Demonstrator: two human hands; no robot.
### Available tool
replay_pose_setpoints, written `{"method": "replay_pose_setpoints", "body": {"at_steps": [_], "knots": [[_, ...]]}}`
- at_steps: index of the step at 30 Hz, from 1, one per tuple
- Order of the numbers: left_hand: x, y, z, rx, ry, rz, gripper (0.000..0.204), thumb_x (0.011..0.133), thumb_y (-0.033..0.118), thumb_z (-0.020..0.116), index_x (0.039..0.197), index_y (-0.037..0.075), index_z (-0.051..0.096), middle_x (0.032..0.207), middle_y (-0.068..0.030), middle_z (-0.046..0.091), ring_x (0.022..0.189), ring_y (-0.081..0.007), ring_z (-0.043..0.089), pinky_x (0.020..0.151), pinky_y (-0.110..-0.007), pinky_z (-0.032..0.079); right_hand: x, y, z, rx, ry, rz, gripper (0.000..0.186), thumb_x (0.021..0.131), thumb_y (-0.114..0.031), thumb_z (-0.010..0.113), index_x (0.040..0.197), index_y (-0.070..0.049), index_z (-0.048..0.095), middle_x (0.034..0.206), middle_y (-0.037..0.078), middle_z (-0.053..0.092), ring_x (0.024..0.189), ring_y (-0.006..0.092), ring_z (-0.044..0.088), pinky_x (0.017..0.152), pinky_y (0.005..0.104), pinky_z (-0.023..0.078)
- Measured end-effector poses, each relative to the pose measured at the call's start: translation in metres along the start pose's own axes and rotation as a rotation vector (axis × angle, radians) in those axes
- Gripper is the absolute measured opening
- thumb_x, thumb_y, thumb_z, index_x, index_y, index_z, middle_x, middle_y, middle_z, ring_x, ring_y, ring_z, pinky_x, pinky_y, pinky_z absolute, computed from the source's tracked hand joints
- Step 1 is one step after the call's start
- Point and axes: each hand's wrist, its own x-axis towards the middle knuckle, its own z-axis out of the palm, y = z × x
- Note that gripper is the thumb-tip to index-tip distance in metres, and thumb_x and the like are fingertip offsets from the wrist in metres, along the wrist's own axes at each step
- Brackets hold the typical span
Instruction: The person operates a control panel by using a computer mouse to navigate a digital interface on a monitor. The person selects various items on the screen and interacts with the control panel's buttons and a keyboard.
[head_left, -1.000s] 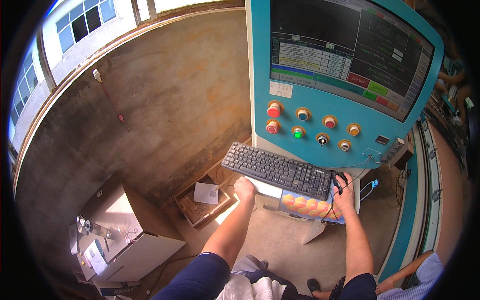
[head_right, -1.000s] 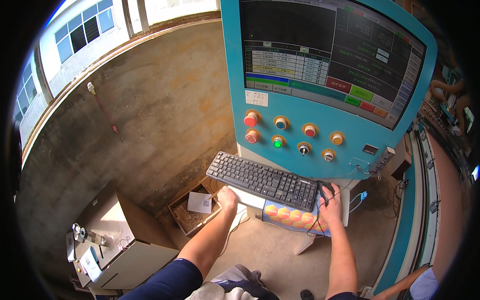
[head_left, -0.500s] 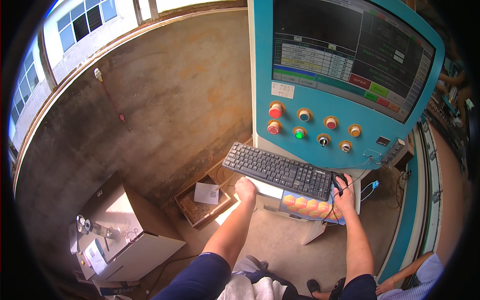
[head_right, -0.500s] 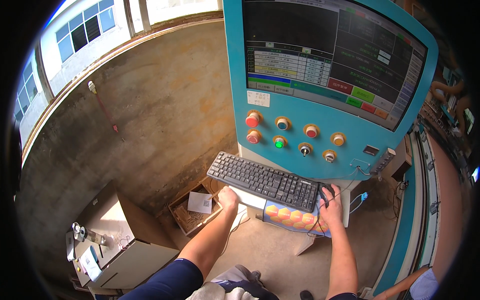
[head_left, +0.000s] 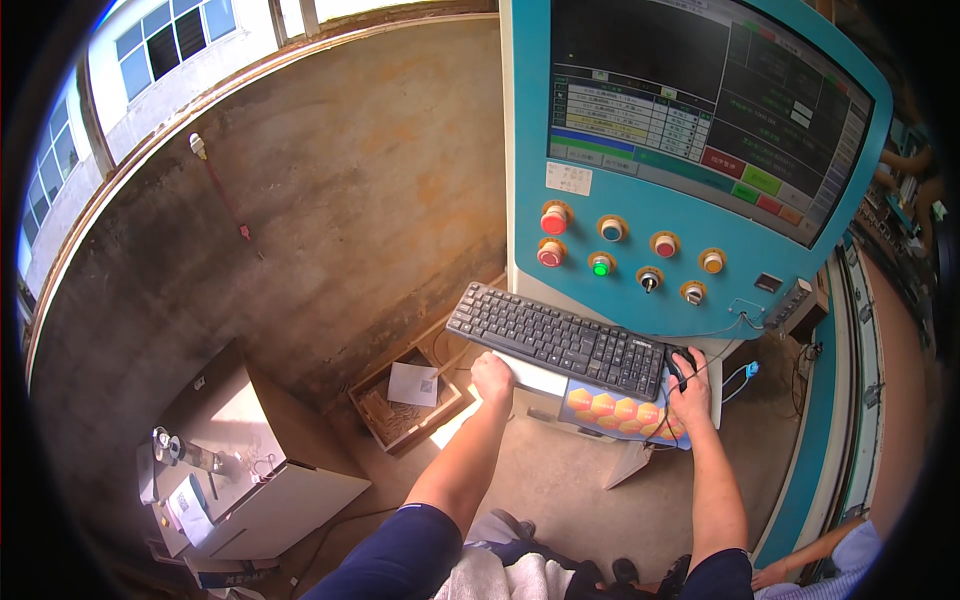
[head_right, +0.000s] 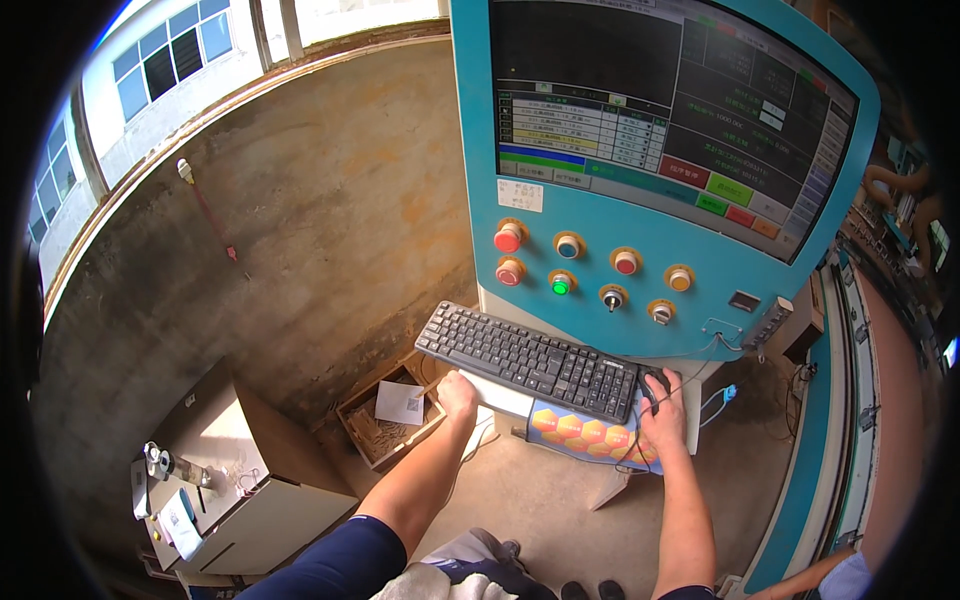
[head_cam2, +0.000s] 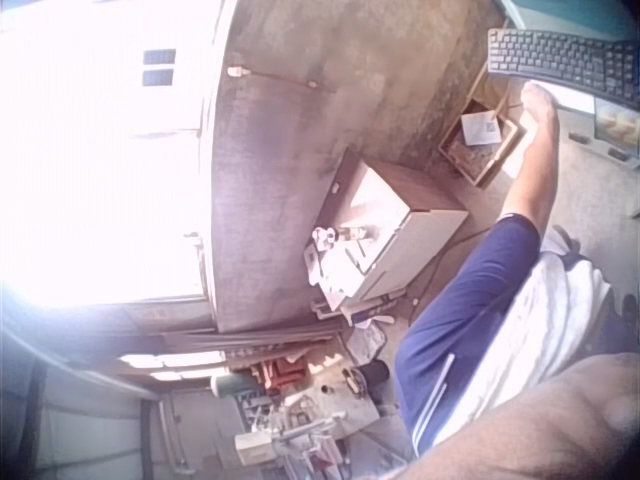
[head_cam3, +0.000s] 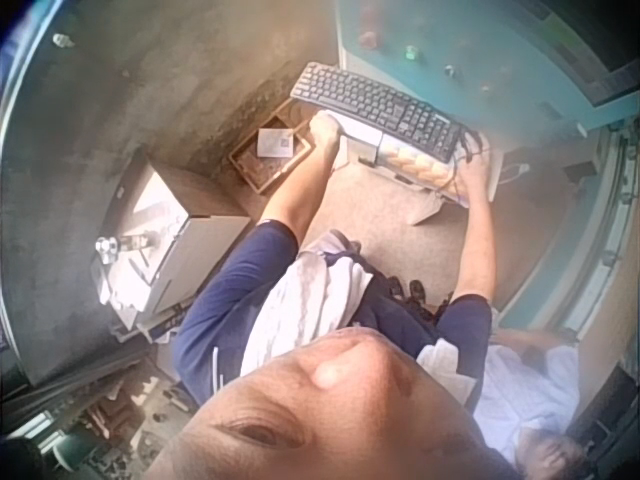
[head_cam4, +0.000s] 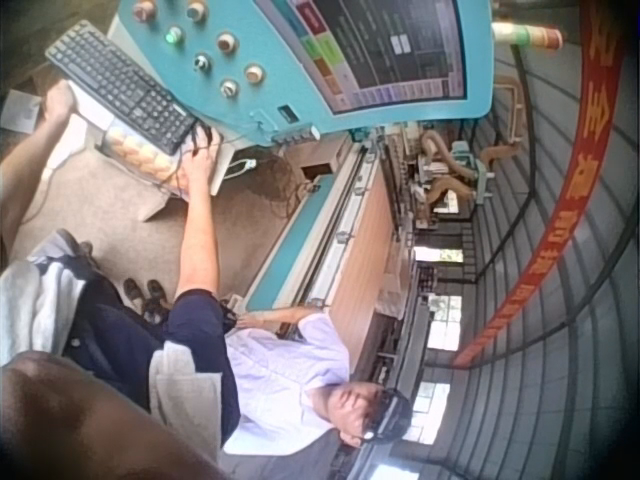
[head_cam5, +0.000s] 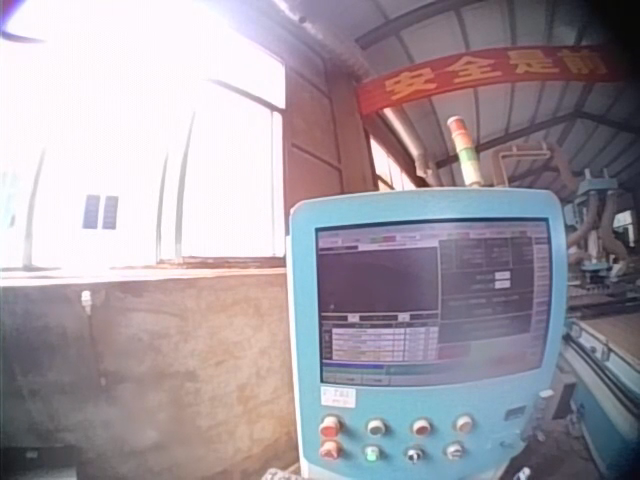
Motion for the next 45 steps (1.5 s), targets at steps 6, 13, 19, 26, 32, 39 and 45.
{"method": "replay_pose_setpoints", "body": {"at_steps": [6, 13, 19, 26, 32, 39, 45], "knots": [[0.0003, -0.0009, 0.0008, 0.007, 0.001, 0.009, 0.047, 0.088, 0.023, 0.030, 0.092, -0.010, 0.064, 0.102, -0.0311, 0.060, 0.101, -0.0438, 0.057, 0.090, -0.045, 0.042, -0.0002, 0.0001, -0.0005, 0.009, 0.003, -0.001, 0.040, 0.077, -0.007, 0.061, 0.116, -0.011, 0.059, 0.135, 0.016, 0.041, 0.120, 0.0367, 0.045, 0.100, 0.0390, 0.040], [0.0010, -0.0006, 0.0006, 0.009, 0.009, 0.001, 0.047, 0.089, 0.023, 0.031, 0.090, -0.010, 0.064, 0.101, -0.0304, 0.061, 0.100, -0.0439, 0.057, 0.090, -0.046, 0.042, -0.0003, 0.0007, 0.0005, -0.003, 0.022, -0.015, 0.041, 0.075, -0.006, 0.060, 0.116, -0.010, 0.059, 0.134, 0.017, 0.042, 0.120, 0.0365, 0.045, 0.100, 0.0395, 0.040], [-0.0014, 0.0021, -0.0032, -0.073, 0.003, -0.029, 0.047, 0.089, 0.023, 0.031, 0.091, -0.010, 0.064, 0.101, -0.0304, 0.061, 0.101, -0.0438, 0.057, 0.091, -0.045, 0.042, -0.0006, 0.0016, 0.0012, -0.004, 0.018, 0.003, 0.040, 0.075, -0.006, 0.060, 0.115, -0.011, 0.059, 0.134, 0.016, 0.043, 0.120, 0.0364, 0.045, 0.100, 0.0394, 0.040], [-0.0014, 0.0033, -0.0033, 0.037, -0.031, 0.009, 0.047, 0.089, 0.023, 0.030, 0.092, -0.010, 0.064, 0.103, -0.0306, 0.060, 0.102, -0.0436, 0.056, 0.091, -0.045, 0.041, -0.0009, 0.0032, 0.0019, -0.009, 0.010, 0.021, 0.040, 0.075, -0.006, 0.060, 0.115, -0.012, 0.060, 0.134, 0.015, 0.042, 0.121, 0.0357, 0.045, 0.100, 0.0390, 0.040], [0.0016, -0.0017, 0.0007, 0.019, -0.002, 0.008, 0.047, 0.088, 0.022, 0.029, 0.092, -0.010, 0.063, 0.102, -0.0308, 0.060, 0.102, -0.0437, 0.056, 0.092, -0.045, 0.041, 0.0001, 0.0001, 0.0006, -0.011, 0.010, 0.018, 0.040, 0.075, -0.006, 0.060, 0.115, -0.011, 0.060, 0.134, 0.016, 0.042, 0.120, 0.0356, 0.045, 0.100, 0.0387, 0.040], [0.0005, -0.0011, 0.0000, 0.004, -0.006, 0.019, 0.047, 0.089, 0.022, 0.030, 0.090, -0.010, 0.063, 0.102, -0.0309, 0.060, 0.101, -0.0443, 0.056, 0.091, -0.046, 0.042, -0.0005, 0.0018, 0.0011, -0.006, 0.015, 0.006, 0.040, 0.075, -0.005, 0.060, 0.115, -0.010, 0.059, 0.134, 0.016, 0.042, 0.120, 0.0360, 0.045, 0.100, 0.0388, 0.040], [0.0005, -0.0004, -0.0009, 0.024, -0.008, 0.027, 0.047, 0.089, 0.023, 0.030, 0.090, -0.010, 0.064, 0.100, -0.0312, 0.060, 0.100, -0.0447, 0.057, 0.090, -0.047, 0.042, -0.0005, 0.0024, 0.0016, -0.002, 0.012, 0.007, 0.039, 0.075, -0.005, 0.060, 0.114, -0.010, 0.059, 0.134, 0.016, 0.042, 0.119, 0.0361, 0.045, 0.099, 0.0388, 0.040]]}}
